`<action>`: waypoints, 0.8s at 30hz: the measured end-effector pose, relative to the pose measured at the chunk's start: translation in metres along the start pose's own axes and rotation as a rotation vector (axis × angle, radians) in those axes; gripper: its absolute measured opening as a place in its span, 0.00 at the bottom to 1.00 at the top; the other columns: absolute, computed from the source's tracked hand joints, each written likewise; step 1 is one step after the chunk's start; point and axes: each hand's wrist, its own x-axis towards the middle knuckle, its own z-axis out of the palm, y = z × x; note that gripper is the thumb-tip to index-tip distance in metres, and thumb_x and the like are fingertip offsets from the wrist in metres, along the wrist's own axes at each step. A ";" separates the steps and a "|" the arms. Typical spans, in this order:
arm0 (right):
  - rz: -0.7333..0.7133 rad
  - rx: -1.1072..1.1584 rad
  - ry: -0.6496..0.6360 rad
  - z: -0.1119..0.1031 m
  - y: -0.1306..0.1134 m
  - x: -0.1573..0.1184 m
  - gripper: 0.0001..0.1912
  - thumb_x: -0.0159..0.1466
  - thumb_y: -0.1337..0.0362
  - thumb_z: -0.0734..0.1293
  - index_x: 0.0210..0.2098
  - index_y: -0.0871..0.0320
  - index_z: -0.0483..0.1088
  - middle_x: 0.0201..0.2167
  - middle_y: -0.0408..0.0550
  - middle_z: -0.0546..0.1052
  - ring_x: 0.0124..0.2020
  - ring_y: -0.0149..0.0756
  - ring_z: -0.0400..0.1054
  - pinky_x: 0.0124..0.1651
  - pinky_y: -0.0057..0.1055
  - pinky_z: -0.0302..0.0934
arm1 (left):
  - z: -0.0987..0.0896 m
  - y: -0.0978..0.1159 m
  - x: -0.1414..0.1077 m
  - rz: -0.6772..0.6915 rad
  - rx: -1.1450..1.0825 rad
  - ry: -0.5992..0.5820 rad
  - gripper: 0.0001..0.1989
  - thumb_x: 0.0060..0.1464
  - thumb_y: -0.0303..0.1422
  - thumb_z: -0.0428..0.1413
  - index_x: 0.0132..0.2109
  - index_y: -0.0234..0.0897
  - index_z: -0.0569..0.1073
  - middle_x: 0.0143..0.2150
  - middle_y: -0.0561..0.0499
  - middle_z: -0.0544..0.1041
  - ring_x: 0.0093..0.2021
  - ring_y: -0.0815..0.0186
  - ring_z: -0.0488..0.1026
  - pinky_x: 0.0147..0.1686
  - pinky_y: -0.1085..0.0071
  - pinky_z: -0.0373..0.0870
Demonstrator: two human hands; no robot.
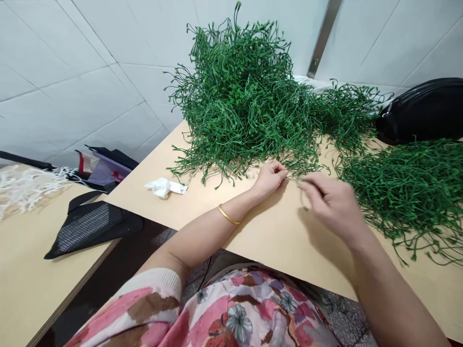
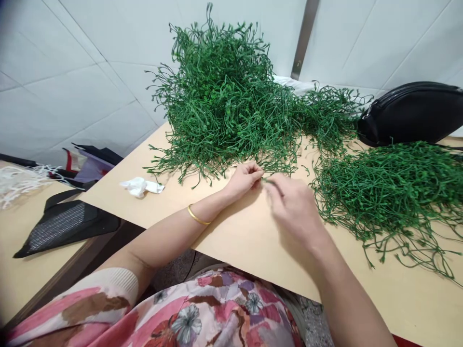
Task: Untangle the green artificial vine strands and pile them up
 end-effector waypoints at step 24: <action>0.210 -0.184 -0.101 0.011 0.053 0.024 0.13 0.61 0.59 0.60 0.39 0.59 0.71 0.29 0.50 0.75 0.30 0.38 0.66 0.33 0.33 0.55 | -0.007 -0.014 -0.001 0.254 0.307 -0.096 0.06 0.45 0.21 0.50 0.26 0.33 0.69 0.22 0.56 0.66 0.25 0.73 0.62 0.29 0.75 0.59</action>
